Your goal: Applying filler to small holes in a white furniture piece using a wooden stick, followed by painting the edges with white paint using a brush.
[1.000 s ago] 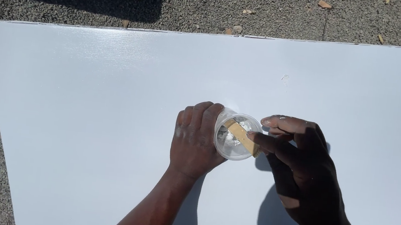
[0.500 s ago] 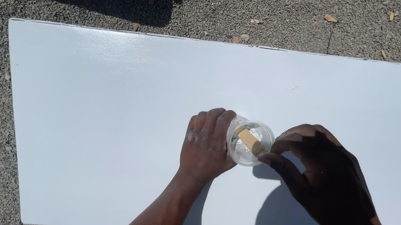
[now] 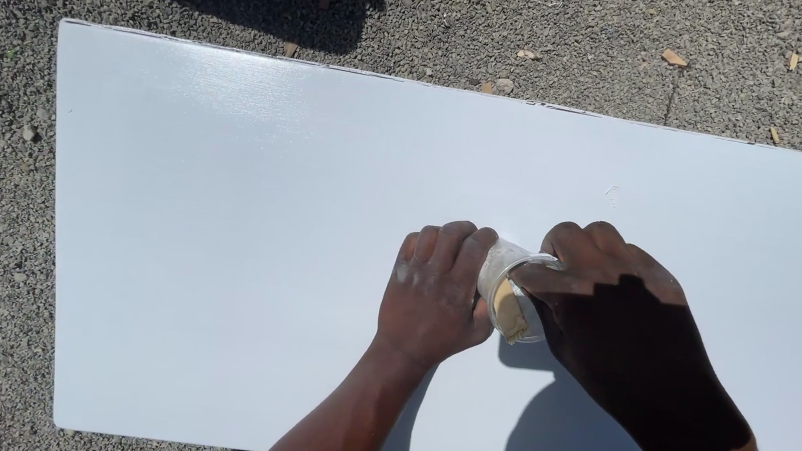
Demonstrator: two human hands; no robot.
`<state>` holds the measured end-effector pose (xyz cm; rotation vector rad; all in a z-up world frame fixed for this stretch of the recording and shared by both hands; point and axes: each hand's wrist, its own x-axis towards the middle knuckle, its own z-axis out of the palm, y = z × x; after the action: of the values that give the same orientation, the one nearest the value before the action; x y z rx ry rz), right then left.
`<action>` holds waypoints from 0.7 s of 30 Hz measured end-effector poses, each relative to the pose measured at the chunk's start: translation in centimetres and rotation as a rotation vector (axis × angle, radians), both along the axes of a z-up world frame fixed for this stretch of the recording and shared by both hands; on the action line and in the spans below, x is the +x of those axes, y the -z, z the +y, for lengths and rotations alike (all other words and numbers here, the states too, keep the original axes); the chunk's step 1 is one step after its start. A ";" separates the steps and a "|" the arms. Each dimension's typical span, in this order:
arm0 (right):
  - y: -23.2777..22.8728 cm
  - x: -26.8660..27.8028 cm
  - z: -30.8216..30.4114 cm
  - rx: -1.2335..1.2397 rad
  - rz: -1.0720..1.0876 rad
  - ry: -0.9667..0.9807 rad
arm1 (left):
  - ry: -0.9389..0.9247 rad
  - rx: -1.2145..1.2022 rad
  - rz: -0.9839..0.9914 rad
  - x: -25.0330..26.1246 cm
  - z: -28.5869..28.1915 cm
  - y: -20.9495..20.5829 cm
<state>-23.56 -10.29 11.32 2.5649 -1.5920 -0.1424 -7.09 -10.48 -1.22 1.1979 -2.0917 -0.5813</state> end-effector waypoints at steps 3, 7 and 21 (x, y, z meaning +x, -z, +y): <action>1.0 0.7 0.1 -0.017 0.069 0.010 | -0.008 -0.004 -0.005 0.0 0.1 -0.2; 1.6 0.8 -0.5 0.060 0.114 0.037 | -0.006 0.000 0.015 0.1 0.1 -0.2; -0.6 1.9 0.3 0.093 0.101 0.058 | -0.057 -0.015 0.043 -0.1 0.1 -0.2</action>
<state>-21.70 -9.95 11.94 2.5352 -1.6604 -0.3538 -7.17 -10.43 -1.06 1.2211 -2.0159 -0.5593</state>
